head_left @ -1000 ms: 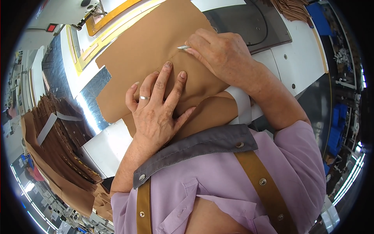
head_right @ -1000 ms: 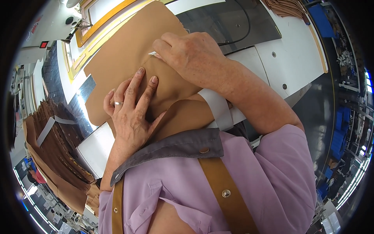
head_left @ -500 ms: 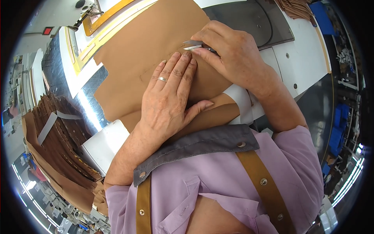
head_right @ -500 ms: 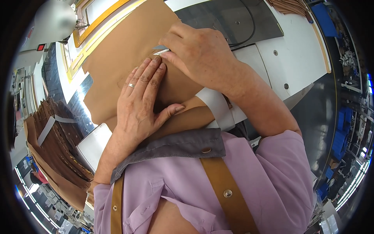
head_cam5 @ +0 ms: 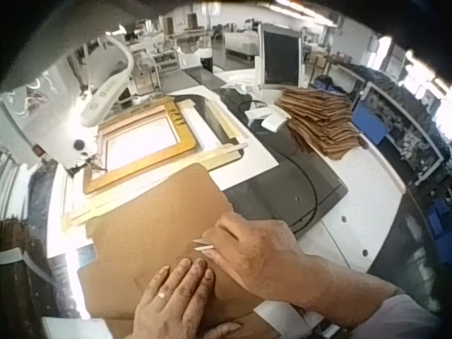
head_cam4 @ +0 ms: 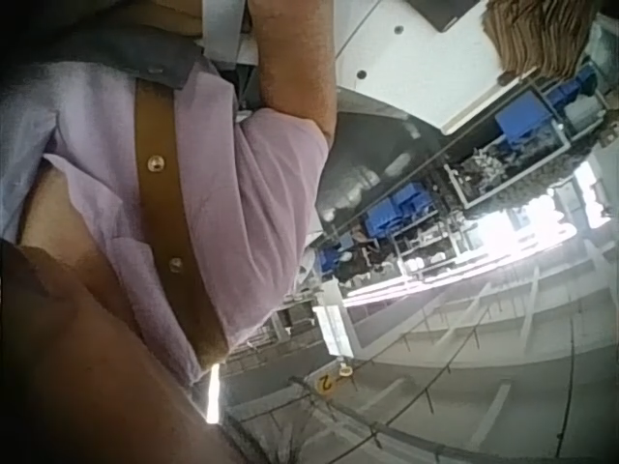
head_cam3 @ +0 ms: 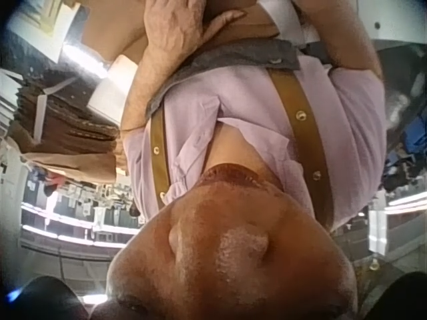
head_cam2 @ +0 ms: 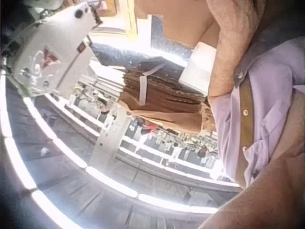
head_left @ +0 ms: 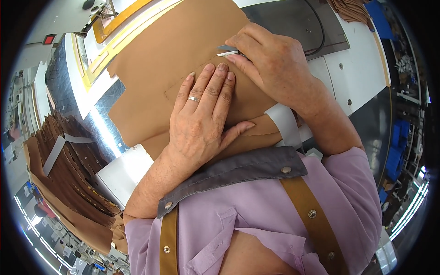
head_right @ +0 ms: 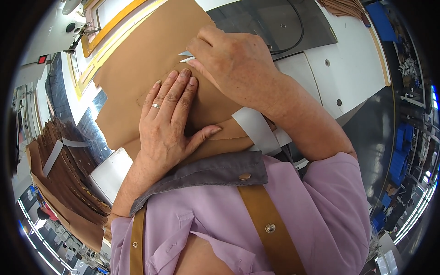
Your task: Trimming threads and aligning leather components for automated sewing machine processing.
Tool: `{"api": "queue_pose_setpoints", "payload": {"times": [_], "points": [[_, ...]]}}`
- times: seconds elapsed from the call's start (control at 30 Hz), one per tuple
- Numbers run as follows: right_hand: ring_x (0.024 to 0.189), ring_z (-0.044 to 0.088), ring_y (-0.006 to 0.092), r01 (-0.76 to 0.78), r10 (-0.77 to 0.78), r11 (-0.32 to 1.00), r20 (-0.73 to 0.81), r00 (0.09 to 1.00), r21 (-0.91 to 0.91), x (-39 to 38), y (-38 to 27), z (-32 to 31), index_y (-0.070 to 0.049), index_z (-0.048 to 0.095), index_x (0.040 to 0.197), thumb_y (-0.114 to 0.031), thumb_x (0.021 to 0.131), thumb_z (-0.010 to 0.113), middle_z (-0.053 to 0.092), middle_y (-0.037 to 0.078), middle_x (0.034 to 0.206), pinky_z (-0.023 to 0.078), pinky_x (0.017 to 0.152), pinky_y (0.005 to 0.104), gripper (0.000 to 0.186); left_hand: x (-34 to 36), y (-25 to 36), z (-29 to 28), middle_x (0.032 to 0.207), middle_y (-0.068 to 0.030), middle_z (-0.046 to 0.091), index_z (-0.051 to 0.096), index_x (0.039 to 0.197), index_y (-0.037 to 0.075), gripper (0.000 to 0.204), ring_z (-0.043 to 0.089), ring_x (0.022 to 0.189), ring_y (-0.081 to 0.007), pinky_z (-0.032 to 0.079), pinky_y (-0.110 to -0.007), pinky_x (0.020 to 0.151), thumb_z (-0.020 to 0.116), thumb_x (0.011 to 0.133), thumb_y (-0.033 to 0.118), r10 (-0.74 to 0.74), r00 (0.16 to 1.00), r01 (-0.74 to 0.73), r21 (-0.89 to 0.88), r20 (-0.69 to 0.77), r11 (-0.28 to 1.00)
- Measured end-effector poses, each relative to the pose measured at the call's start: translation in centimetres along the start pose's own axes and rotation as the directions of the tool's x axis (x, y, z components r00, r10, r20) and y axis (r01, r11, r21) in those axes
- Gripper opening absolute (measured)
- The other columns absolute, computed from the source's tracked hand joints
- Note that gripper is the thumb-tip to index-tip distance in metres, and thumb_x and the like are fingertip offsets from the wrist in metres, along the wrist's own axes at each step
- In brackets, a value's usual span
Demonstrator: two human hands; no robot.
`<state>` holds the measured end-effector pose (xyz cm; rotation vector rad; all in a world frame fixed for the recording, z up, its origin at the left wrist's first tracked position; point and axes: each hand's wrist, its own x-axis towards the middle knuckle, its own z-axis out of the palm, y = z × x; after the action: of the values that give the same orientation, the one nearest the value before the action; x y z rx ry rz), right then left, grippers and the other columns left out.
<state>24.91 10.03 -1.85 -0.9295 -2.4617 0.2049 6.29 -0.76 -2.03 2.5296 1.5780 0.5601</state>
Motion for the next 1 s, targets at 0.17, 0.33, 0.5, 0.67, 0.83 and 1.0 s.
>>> {"api": "queue_pose_setpoints", "payload": {"times": [0.17, 0.33, 0.5, 0.67, 0.83, 1.0], "points": [[0.072, 0.070, 0.0227, -0.003, 0.002, 0.999, -0.018, 1.000, -0.039, -0.1, -0.1, 0.4, -0.006, 0.068, 0.107, -0.016, 0.089, 0.076, 0.066, 0.006, 0.098, 0.055, 0.060, 0.0325, 0.022, 0.2, 0.2, -0.2, 0.145, -0.0174, 0.059, 0.059, 0.140, -0.002, 0.086, 0.053, 0.139, -0.0350, 0.038, -0.054, 0.116, 0.079, 0.080, 0.057, 0.013, 1.000, -0.013, -0.010, -0.006, 1.000], [0.072, 0.069, 0.0243, -0.037, 0.037, 0.999, -0.141, 0.989, 0.001, 0.2, 0.7, 1.2, -0.005, 0.067, 0.109, -0.015, 0.090, 0.076, 0.066, 0.007, 0.096, 0.056, 0.062, 0.0333, 0.023, 0.1, 0.0, 0.0, 0.146, -0.0168, 0.059, 0.059, 0.141, 0.000, 0.087, 0.053, 0.140, -0.0328, 0.038, -0.053, 0.116, 0.078, 0.080, 0.059, 0.004, 1.000, -0.004, 0.016, -0.001, 1.000], [0.074, 0.072, 0.0231, -0.034, 0.088, 0.972, -0.229, 0.969, 0.231, 0.5, 2.1, 1.2, -0.008, 0.068, 0.106, -0.030, 0.091, 0.077, 0.070, 0.009, 0.093, 0.057, 0.064, 0.0357, 0.028, 0.0, -0.3, -0.1, 0.146, -0.0173, 0.058, 0.058, 0.142, 0.001, 0.094, 0.052, 0.141, -0.0335, 0.036, -0.053, 0.116, 0.074, 0.079, 0.068, 0.000, 1.000, 0.001, 0.058, -0.024, 0.998], [0.084, 0.072, 0.0207, -0.179, 0.264, 0.909, -0.189, 0.946, 0.376, 0.8, 1.5, -1.9, 0.003, 0.065, 0.109, -0.017, 0.093, 0.078, 0.071, 0.014, 0.092, 0.056, 0.071, 0.0334, 0.029, -0.7, -1.9, -1.3, 0.148, -0.0196, 0.057, 0.056, 0.145, 0.000, 0.084, 0.052, 0.140, -0.0366, 0.036, -0.050, 0.116, 0.065, 0.090, 0.064, -0.100, 0.990, 0.119, 0.214, -0.100, 0.970], [0.076, 0.066, 0.0075, -0.298, 0.424, 0.731, -0.067, 0.903, 0.614, 0.2, 1.6, -2.7, 0.002, 0.064, 0.110, -0.010, 0.098, 0.073, 0.069, 0.005, 0.092, 0.054, 0.064, 0.0243, 0.019, -2.3, -4.1, -3.0, 0.132, -0.0169, 0.069, 0.065, 0.133, 0.000, 0.059, 0.069, 0.115, -0.0288, 0.045, -0.047, 0.100, 0.059, 0.099, 0.048, -0.186, 0.965, 0.255, 0.516, -0.183, 0.817], [0.087, 0.069, 0.0132, 0.056, 0.046, 0.934, -0.275, 0.960, 0.352, -0.2, 1.0, -1.1, -0.004, 0.069, 0.116, -0.024, 0.091, 0.081, 0.071, 0.005, 0.096, 0.055, 0.071, 0.0310, 0.034, -2.7, -7.5, -5.3, 0.104, -0.0116, 0.074, 0.074, 0.120, 0.003, 0.052, 0.071, 0.079, -0.0238, 0.043, -0.041, 0.079, 0.058, 0.100, 0.047, -0.320, 0.926, 0.368, 0.657, -0.200, 0.658]]}}
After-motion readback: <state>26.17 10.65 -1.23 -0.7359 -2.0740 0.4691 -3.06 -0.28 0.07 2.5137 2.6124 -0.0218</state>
